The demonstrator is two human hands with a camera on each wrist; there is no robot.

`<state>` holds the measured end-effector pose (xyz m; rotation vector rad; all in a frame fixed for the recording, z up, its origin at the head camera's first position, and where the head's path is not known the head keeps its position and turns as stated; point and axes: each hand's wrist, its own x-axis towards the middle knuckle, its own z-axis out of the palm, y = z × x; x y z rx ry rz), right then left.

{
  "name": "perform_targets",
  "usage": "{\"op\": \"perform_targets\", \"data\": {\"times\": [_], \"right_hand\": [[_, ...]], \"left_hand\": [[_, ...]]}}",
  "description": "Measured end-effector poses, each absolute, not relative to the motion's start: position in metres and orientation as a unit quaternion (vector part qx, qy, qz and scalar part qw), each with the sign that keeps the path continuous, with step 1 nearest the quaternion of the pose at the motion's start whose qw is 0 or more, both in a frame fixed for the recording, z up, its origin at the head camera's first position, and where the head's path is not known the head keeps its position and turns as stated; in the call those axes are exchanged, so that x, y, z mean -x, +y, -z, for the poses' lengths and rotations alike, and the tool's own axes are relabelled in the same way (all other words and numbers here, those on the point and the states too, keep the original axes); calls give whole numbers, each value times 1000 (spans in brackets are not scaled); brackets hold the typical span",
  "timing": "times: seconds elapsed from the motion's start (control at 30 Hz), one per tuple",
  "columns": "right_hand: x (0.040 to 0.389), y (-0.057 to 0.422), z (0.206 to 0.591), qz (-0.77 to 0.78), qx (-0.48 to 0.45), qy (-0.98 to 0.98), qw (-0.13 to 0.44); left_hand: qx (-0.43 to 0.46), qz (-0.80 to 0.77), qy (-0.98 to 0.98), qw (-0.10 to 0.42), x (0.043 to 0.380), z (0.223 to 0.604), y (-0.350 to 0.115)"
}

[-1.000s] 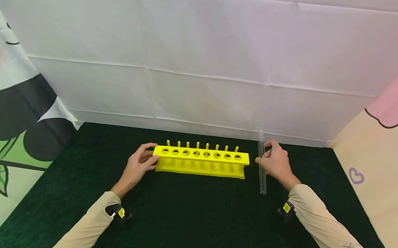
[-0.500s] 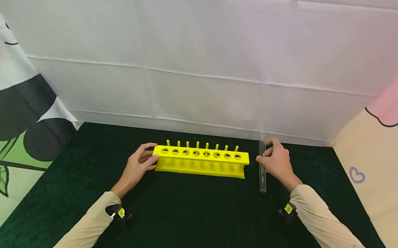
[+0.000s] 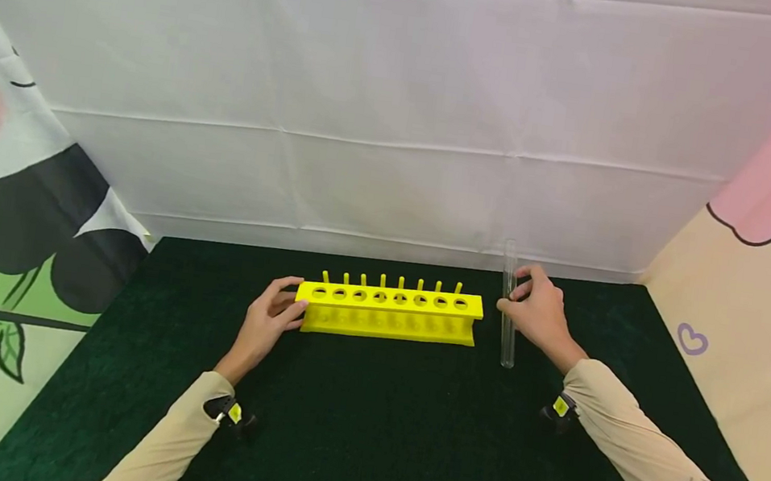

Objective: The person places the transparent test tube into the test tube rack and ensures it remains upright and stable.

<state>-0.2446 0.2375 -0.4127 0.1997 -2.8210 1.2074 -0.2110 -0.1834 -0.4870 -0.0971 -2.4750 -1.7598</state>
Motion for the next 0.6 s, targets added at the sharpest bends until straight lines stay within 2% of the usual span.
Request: {"op": "perform_targets", "data": {"times": [0.33,0.47,0.6], "right_hand": [[244,234,411,-405,-64,-910,58],[242,234,410,-408,-65,-908,65],[241,233,409,-409,-65,-907,78]], "left_hand": [[34,583,-811,48,212,488,-184],[31,580,-813,37,204,470,-179],[27,579,-814,35,206,473,-180]]}}
